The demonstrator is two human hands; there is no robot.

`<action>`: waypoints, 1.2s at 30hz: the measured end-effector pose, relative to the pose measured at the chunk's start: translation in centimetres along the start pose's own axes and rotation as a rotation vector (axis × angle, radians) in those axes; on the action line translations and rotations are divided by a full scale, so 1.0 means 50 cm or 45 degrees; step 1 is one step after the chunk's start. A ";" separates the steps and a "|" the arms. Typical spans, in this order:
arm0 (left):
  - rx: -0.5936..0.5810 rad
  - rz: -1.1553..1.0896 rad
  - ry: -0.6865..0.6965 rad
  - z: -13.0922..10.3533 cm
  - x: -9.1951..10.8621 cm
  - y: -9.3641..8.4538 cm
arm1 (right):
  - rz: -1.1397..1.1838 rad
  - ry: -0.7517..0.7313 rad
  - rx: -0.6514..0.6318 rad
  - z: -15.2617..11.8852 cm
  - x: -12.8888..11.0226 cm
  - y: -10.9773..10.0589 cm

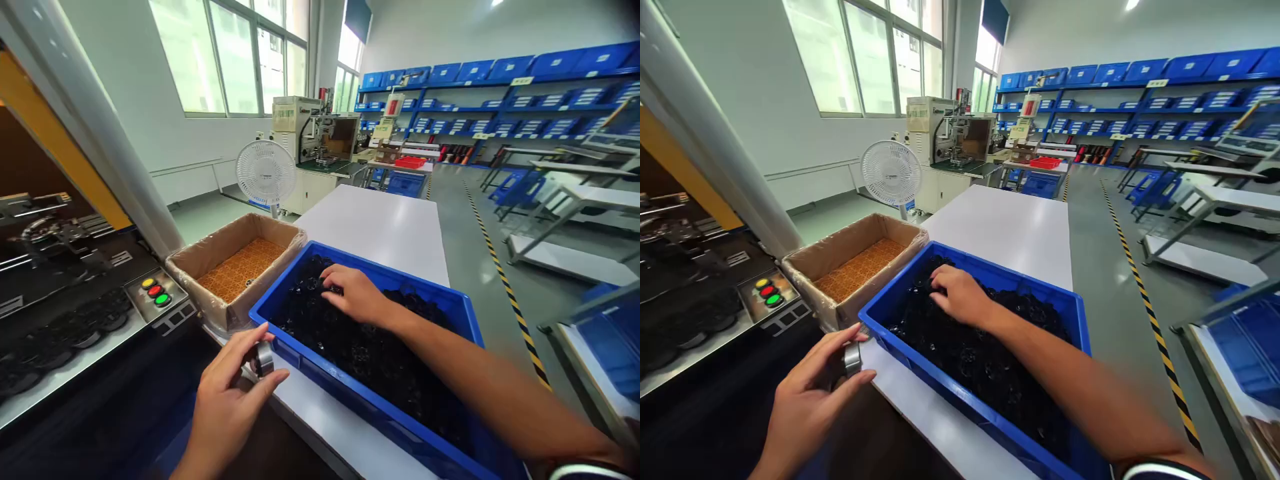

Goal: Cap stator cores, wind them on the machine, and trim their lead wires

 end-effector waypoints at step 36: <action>-0.013 -0.853 -0.398 -0.006 -0.010 0.060 | 0.513 -0.902 0.906 -0.174 -0.215 -0.120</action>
Point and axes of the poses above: each hand's wrist, its own z-axis towards the middle knuckle, its own y-axis out of the palm, x = y × z, the point moved 9 cm from there along z, towards the middle knuckle, and after that the axes turned 11 degrees about -z, right-handed, at the moved point
